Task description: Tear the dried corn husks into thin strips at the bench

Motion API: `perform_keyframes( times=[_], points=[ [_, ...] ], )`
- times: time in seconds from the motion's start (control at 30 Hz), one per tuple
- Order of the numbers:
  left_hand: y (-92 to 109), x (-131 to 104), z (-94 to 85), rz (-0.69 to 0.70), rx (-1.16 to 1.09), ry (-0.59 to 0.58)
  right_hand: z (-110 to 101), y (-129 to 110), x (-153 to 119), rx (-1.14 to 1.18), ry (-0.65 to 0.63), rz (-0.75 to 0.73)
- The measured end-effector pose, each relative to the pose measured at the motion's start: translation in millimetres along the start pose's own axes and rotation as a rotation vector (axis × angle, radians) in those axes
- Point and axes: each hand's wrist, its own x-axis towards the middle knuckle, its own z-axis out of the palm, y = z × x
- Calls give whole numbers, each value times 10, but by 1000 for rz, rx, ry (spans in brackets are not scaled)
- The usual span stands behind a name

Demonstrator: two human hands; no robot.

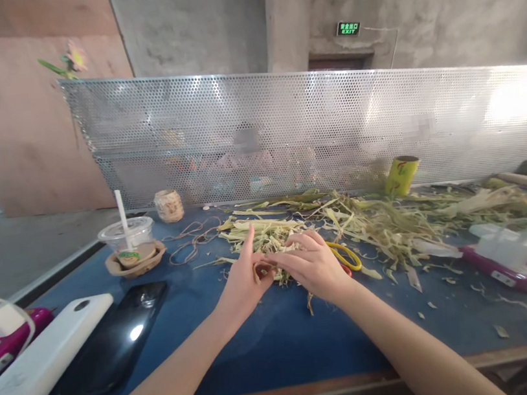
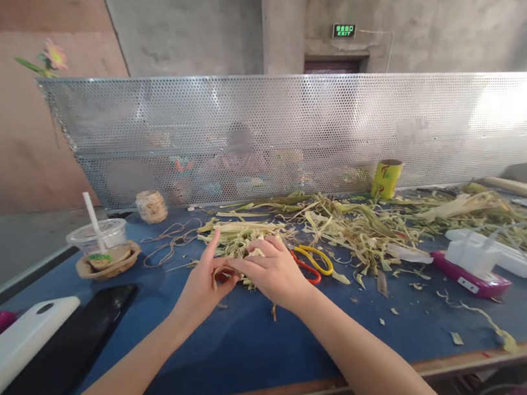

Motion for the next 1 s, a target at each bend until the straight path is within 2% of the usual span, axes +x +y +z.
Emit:
perform_keyframes(
  times=[0.1, 0.2, 0.43, 0.57, 0.67, 0.77, 1.0],
  points=[
    [30, -4, -22, 4, -14, -18, -17, -1, 1, 18, 33, -27],
    [47, -7, -40, -14, -34, -22, 11, 8, -4, 79, 20, 41],
    [17, 17, -59, -12, -45, 33, 76, 0, -26, 281, -102, 304],
    [-6, 35, -45, -23, -230, 109, 46, -50, 13, 424, -134, 504],
    [-14, 43, -26, -75, -375, 115, 34, -70, 49, 590, -127, 698],
    [-18, 48, -17, -103, -456, 136, 54, -62, 60, 697, -142, 816],
    [-11, 33, -8, -184, -441, 114, 128, -48, 37, 843, -161, 864]
  ],
)
